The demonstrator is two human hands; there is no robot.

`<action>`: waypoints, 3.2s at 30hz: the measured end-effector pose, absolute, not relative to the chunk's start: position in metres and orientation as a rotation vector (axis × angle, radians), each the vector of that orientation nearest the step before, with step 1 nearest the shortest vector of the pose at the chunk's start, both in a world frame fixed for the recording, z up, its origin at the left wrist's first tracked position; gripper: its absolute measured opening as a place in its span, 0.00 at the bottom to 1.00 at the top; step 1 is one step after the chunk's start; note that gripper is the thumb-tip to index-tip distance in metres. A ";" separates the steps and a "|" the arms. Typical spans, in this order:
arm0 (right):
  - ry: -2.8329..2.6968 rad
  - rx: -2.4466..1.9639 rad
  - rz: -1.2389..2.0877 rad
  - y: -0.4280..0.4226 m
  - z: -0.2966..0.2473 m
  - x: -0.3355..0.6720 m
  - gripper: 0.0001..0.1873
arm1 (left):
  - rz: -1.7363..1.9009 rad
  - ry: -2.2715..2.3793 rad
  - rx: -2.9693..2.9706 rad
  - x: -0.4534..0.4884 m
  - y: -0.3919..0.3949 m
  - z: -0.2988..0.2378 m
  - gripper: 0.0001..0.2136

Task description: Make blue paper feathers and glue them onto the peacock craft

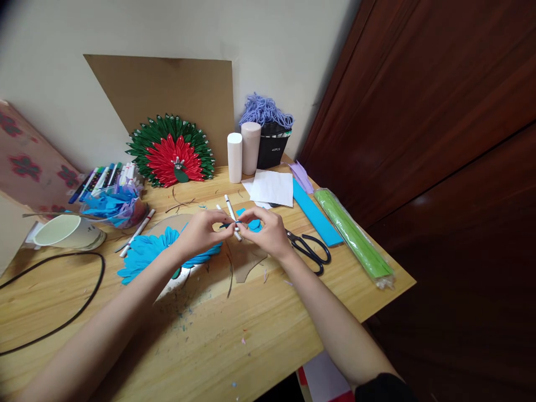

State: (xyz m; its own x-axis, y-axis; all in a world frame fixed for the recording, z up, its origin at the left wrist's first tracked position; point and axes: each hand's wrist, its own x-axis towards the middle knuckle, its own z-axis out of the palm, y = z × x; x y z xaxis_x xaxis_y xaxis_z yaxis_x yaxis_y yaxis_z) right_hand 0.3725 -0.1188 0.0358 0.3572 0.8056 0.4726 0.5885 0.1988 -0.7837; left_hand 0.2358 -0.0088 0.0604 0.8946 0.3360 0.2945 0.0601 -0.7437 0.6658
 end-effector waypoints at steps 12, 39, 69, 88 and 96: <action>-1.197 -1.422 0.470 -0.117 0.036 0.376 0.05 | 0.586 0.237 2.355 0.238 -0.007 0.056 0.07; -1.141 -1.448 0.475 -0.114 0.033 0.371 0.10 | 0.504 0.526 1.727 0.244 -0.001 0.054 0.12; -1.058 -1.425 0.844 -0.108 0.027 0.355 0.13 | 0.525 0.638 1.979 0.212 -0.008 0.064 0.13; -1.386 -1.179 1.340 -0.010 0.029 0.158 0.12 | 0.885 1.309 1.762 -0.039 -0.037 0.062 0.14; -1.881 -1.238 0.936 0.042 0.003 0.010 0.22 | 1.128 1.775 1.394 -0.160 -0.053 0.038 0.13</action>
State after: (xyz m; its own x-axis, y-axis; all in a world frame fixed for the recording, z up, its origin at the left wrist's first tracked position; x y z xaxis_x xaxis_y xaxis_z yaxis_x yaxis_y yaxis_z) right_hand 0.0098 0.0418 0.0029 -0.3089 0.9384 0.1551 0.4423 0.2861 -0.8500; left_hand -0.1596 -0.0525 0.0382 -0.2613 0.9644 0.0403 0.4461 0.0837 0.8911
